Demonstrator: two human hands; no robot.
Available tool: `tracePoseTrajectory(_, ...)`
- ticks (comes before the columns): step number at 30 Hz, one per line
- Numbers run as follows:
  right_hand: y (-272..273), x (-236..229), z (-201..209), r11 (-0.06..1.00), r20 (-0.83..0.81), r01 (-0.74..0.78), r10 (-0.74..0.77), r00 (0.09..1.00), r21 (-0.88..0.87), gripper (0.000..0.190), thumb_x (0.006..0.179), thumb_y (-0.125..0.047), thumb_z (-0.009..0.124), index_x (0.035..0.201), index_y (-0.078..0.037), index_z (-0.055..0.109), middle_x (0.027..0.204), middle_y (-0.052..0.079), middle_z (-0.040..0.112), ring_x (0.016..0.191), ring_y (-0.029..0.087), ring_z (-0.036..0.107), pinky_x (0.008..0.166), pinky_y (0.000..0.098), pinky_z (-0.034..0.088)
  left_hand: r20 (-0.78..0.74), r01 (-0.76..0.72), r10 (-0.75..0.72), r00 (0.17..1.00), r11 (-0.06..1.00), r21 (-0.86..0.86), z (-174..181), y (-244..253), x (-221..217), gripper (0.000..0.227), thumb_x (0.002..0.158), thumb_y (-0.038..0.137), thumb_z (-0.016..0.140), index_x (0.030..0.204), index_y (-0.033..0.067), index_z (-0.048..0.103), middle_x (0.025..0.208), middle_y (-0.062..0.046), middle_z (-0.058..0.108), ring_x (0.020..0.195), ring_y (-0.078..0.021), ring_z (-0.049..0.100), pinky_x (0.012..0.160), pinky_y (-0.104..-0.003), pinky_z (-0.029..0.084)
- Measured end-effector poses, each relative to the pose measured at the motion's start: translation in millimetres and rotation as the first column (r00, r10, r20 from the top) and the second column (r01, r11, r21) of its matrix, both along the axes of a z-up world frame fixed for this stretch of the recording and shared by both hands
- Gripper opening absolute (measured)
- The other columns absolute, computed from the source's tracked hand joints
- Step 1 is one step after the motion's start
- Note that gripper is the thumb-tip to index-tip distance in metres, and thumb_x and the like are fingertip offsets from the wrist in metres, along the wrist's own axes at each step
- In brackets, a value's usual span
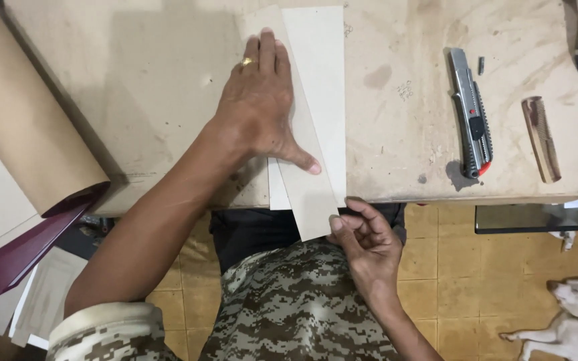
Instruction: The person aligns a strip of white paper on a workbench and uses a utility knife to cut it into smaller pieces. The person repeatedly positions the paper and slices it with the blade, creating multiple cut sections.
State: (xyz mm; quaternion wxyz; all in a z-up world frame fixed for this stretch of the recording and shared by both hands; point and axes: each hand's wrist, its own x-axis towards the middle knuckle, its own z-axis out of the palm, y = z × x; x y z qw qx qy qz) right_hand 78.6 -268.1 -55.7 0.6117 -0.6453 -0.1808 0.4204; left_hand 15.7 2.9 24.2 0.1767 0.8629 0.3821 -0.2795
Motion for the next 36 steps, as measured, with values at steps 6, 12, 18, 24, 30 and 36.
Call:
tracePoseTrajectory(6, -3, 6, -16, 0.999, -0.115, 0.051, -0.050, 0.992, 0.005, 0.024, 0.093, -0.011, 0.073, 0.116, -0.004, 0.069, 0.086, 0.007, 0.074, 0.078, 0.016, 0.073, 0.069, 0.0360, 0.071, 0.045, -0.004, 0.003, 0.999, 1.000, 0.011, -7, 2, -4, 0.187, 0.042, 0.091, 0.097, 0.158, -0.0093, -0.011, 0.166, -0.029, -0.020, 0.155, -0.0444, -0.011, 0.126, -0.048, 0.006)
tracePoseTrajectory(12, 3, 12, -7, 0.991, -0.146, 0.094, -0.108, 0.983, -0.098, 0.010, 0.091, -0.009, 0.075, 0.101, -0.007, 0.076, 0.099, 0.011, 0.078, 0.084, 0.020, 0.074, 0.063, 0.0350, 0.070, 0.124, -0.007, 0.007, 0.992, 1.000, 0.003, -15, 4, -8, 0.189, 0.040, 0.089, 0.100, 0.157, -0.0114, -0.010, 0.165, -0.031, -0.019, 0.155, -0.0454, -0.010, 0.125, -0.049, 0.007)
tracePoseTrajectory(18, 15, 10, 13, 0.951, -0.115, 0.115, -0.153, 0.981, -0.286, 0.015, 0.087, -0.012, 0.077, 0.101, -0.008, 0.077, 0.103, 0.011, 0.081, 0.092, 0.023, 0.077, 0.077, 0.0379, 0.068, 0.107, -0.006, 0.006, 0.994, 1.000, -0.004, -11, 2, -8, 0.188, 0.043, 0.090, 0.099, 0.157, -0.0104, -0.013, 0.165, -0.031, -0.022, 0.155, -0.0451, -0.011, 0.126, -0.049, 0.005)
tracePoseTrajectory(24, 17, 6, 21, 0.928, -0.006, 0.156, -0.168, 0.986, -0.338, 0.020, 0.088, -0.015, 0.076, 0.104, -0.003, 0.077, 0.098, 0.014, 0.081, 0.086, 0.023, 0.077, 0.076, 0.0377, 0.069, 0.109, 0.012, -0.015, 0.994, 1.000, 0.023, -16, 1, -10, 0.188, 0.044, 0.091, 0.099, 0.157, -0.0112, -0.010, 0.165, -0.032, -0.018, 0.154, -0.0475, -0.010, 0.125, -0.050, 0.005)
tracePoseTrajectory(30, 20, -1, 21, 0.933, 0.015, 0.219, -0.224, 0.974, -0.284, 0.018, 0.087, -0.007, 0.077, 0.103, 0.000, 0.078, 0.093, 0.014, 0.081, 0.081, 0.019, 0.074, 0.078, 0.0341, 0.067, 0.128, 0.045, -0.054, 0.990, 0.997, 0.067, -23, 2, -12, 0.189, 0.043, 0.097, 0.096, 0.157, -0.0123, -0.006, 0.164, -0.035, -0.014, 0.153, -0.0497, -0.007, 0.124, -0.051, 0.005)
tracePoseTrajectory(36, 31, 14, 13, 0.981, -0.001, 0.113, -0.114, 0.993, -0.158, 0.012, 0.091, -0.009, 0.076, 0.103, -0.007, 0.077, 0.096, 0.008, 0.080, 0.083, 0.018, 0.076, 0.082, 0.0379, 0.071, 0.131, -0.048, 0.050, 0.990, 0.999, -0.019, 3, 17, -6, 0.180, 0.049, 0.079, 0.103, 0.159, -0.0070, -0.010, 0.167, -0.028, -0.018, 0.154, -0.0430, -0.009, 0.126, -0.047, 0.005)
